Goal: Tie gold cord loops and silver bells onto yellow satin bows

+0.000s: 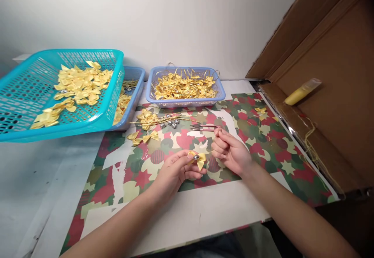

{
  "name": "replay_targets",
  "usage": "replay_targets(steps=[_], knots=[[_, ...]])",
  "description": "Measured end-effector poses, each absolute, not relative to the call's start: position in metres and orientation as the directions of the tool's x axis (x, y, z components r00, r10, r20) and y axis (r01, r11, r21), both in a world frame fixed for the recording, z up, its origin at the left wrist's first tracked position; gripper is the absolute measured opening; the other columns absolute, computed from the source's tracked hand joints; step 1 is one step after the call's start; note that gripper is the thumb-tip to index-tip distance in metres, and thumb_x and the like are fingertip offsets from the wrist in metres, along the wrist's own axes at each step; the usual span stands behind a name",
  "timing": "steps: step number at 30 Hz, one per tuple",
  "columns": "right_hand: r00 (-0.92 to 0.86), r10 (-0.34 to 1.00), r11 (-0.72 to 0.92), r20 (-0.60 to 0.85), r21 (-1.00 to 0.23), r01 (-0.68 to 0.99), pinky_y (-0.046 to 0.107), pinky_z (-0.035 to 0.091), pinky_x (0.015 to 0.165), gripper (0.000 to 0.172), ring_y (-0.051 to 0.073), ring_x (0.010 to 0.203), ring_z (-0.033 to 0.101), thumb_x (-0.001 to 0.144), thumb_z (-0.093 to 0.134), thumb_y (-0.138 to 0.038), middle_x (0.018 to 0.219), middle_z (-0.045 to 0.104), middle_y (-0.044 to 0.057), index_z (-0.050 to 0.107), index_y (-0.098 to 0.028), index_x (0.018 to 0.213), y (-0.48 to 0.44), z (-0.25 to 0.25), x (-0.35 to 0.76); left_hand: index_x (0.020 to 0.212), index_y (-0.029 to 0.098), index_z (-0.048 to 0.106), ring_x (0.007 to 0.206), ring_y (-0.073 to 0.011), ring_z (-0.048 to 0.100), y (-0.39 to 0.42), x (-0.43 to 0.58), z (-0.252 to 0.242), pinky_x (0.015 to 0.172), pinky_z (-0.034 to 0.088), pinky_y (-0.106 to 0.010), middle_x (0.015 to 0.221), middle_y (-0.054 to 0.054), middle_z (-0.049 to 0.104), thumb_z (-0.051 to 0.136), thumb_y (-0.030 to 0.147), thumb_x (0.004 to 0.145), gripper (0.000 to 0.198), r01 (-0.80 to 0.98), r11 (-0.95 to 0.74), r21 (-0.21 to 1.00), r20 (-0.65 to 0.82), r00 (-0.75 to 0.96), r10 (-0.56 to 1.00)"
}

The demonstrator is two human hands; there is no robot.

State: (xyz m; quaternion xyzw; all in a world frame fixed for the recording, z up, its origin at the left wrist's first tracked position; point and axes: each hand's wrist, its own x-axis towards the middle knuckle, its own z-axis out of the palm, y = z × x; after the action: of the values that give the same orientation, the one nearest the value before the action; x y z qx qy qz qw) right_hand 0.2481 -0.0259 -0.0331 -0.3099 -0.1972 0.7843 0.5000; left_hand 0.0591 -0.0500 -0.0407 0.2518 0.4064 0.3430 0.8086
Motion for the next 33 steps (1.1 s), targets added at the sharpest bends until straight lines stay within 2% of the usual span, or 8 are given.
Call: replay_targets(steps=[3, 7, 11, 16, 19, 23, 28, 33], knots=[[-0.346, 0.889, -0.459, -0.301, -0.599, -0.656, 0.014, 0.027, 0.039, 0.014, 0.006, 0.044, 0.013, 0.085, 0.067, -0.025, 0.050, 0.020, -0.011, 0.056, -0.019, 0.078, -0.027, -0.035, 0.246, 0.090, 0.014, 0.067, 0.066, -0.0157, 0.070, -0.050, 0.058, -0.038, 0.060, 0.055, -0.022, 0.079, -0.006, 0.071, 0.076, 0.038, 0.074, 0.030, -0.375, 0.643, 0.668, -0.497, 0.419, 0.760], [-0.369, 0.874, -0.486, -0.316, -0.589, -0.646, 0.014, 0.027, 0.039, 0.016, 0.006, 0.045, 0.013, 0.083, 0.069, -0.026, 0.050, 0.021, -0.011, 0.056, -0.018, 0.078, -0.028, -0.038, 0.245, 0.095, 0.014, 0.067, 0.066, -0.0139, 0.069, -0.050, 0.057, -0.037, 0.060, 0.052, -0.021, 0.082, -0.007, 0.072, 0.080, 0.039, 0.071, 0.038, -0.351, 0.624, 0.698, -0.477, 0.423, 0.771], [-0.380, 0.862, -0.507, -0.336, -0.594, -0.625, 0.013, 0.027, 0.039, 0.018, 0.006, 0.045, 0.012, 0.083, 0.069, -0.028, 0.050, 0.019, -0.011, 0.055, -0.018, 0.078, -0.028, -0.038, 0.246, 0.096, 0.013, 0.066, 0.069, -0.0139, 0.068, -0.050, 0.055, -0.039, 0.064, 0.052, -0.024, 0.096, -0.011, 0.073, 0.080, 0.035, 0.072, 0.035, -0.258, 0.586, 0.768, -0.441, 0.450, 0.777], [-0.308, 0.882, -0.470, -0.357, -0.617, -0.630, 0.013, 0.025, 0.038, 0.017, 0.006, 0.044, 0.012, 0.081, 0.069, -0.025, 0.051, 0.017, -0.011, 0.054, -0.019, 0.078, -0.024, -0.035, 0.250, 0.104, 0.016, 0.071, 0.078, -0.0186, 0.069, -0.051, 0.052, -0.041, 0.075, 0.056, -0.032, 0.092, -0.008, 0.074, 0.080, 0.033, 0.070, 0.039, -0.107, 0.498, 0.860, -0.393, 0.483, 0.783], [-0.296, 0.883, -0.467, -0.363, -0.620, -0.631, 0.013, 0.024, 0.038, 0.017, 0.005, 0.044, 0.013, 0.081, 0.070, -0.025, 0.051, 0.017, -0.011, 0.053, -0.019, 0.079, -0.023, -0.034, 0.252, 0.103, 0.017, 0.074, 0.075, -0.0175, 0.066, -0.053, 0.051, -0.042, 0.067, 0.055, -0.030, 0.098, -0.009, 0.074, 0.079, 0.030, 0.071, 0.034, -0.003, 0.411, 0.912, -0.356, 0.496, 0.792], [-0.315, 0.877, -0.479, -0.363, -0.614, -0.627, 0.013, 0.024, 0.038, 0.018, 0.005, 0.044, 0.013, 0.080, 0.070, -0.026, 0.051, 0.018, -0.011, 0.053, -0.019, 0.079, -0.023, -0.036, 0.252, 0.099, 0.016, 0.074, 0.062, -0.0117, 0.059, -0.055, 0.049, -0.040, 0.056, 0.049, -0.024, 0.089, -0.007, 0.073, 0.075, 0.026, 0.074, 0.027, 0.095, 0.276, 0.957, -0.285, 0.507, 0.814], [-0.317, 0.873, -0.488, -0.371, -0.644, -0.589, 0.012, 0.023, 0.038, 0.021, 0.005, 0.044, 0.012, 0.078, 0.071, -0.027, 0.050, 0.019, -0.012, 0.052, -0.018, 0.079, -0.022, -0.038, 0.248, 0.094, 0.017, 0.071, 0.064, -0.0102, 0.058, -0.056, 0.045, -0.040, 0.060, 0.048, -0.022, 0.086, -0.004, 0.069, 0.076, 0.024, 0.073, 0.023, 0.074, 0.216, 0.974, -0.221, 0.543, 0.810], [-0.330, 0.871, -0.490, -0.364, -0.680, -0.545, 0.013, 0.023, 0.039, 0.027, 0.005, 0.044, 0.014, 0.075, 0.074, -0.029, 0.049, 0.022, -0.012, 0.048, -0.019, 0.075, -0.026, -0.039, 0.240, 0.091, 0.015, 0.074, 0.067, -0.0139, 0.062, -0.057, 0.045, -0.040, 0.061, 0.049, -0.024, 0.084, -0.007, 0.071, 0.075, 0.023, 0.073, 0.020, 0.089, 0.191, 0.977, -0.205, 0.622, 0.755]])
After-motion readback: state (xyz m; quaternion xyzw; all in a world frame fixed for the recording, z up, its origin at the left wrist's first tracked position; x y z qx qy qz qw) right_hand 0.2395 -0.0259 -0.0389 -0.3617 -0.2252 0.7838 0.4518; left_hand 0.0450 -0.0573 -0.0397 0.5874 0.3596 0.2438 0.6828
